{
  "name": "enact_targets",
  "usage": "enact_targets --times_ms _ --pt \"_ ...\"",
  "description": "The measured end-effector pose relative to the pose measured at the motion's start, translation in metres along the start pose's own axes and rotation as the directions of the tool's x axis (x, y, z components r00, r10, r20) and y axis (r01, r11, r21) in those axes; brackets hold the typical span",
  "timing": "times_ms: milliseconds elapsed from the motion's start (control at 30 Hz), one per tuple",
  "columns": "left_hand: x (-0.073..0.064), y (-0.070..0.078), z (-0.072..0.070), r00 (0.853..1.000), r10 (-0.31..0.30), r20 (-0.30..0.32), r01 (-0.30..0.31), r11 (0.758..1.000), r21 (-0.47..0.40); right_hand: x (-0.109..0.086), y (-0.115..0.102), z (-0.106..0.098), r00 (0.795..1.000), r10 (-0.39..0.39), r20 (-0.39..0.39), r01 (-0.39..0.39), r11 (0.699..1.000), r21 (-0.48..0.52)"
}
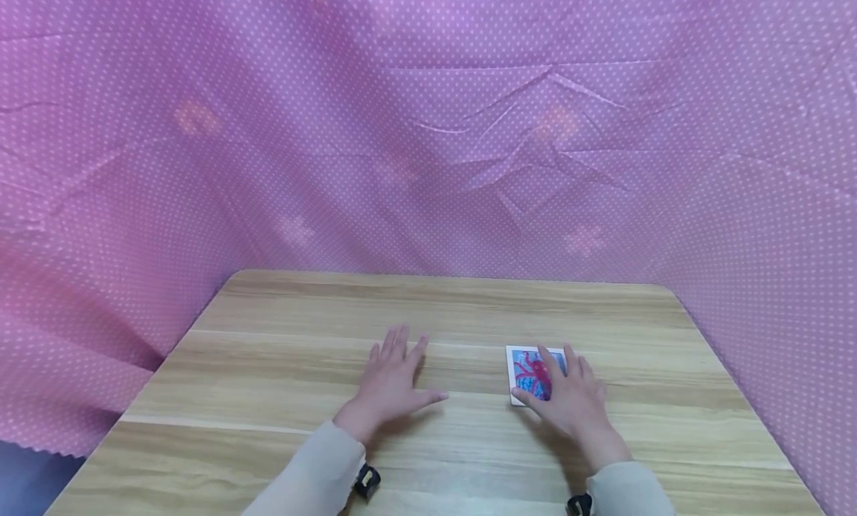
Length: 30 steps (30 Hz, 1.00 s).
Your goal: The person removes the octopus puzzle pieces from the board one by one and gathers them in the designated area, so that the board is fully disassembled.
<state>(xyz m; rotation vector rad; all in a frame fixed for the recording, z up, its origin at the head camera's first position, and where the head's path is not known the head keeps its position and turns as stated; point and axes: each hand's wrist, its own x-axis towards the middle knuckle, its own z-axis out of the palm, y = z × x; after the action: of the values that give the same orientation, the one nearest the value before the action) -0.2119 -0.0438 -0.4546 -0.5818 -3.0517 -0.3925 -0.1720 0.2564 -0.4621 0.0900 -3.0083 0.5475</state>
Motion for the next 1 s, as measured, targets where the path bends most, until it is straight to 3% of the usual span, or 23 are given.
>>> enact_targets --times_ms 500,1000 --pt "0.021 0.049 0.021 0.990 0.101 0.102 -0.103 0.995 0.014 -0.006 0.026 -0.006 0.999 0.002 0.034 -0.001 0.999 -0.034" --pt "0.027 0.089 0.032 0.968 0.157 0.195 -0.169 0.985 0.045 -0.020 0.051 -0.009 0.996 -0.058 0.069 0.060 0.998 -0.025"
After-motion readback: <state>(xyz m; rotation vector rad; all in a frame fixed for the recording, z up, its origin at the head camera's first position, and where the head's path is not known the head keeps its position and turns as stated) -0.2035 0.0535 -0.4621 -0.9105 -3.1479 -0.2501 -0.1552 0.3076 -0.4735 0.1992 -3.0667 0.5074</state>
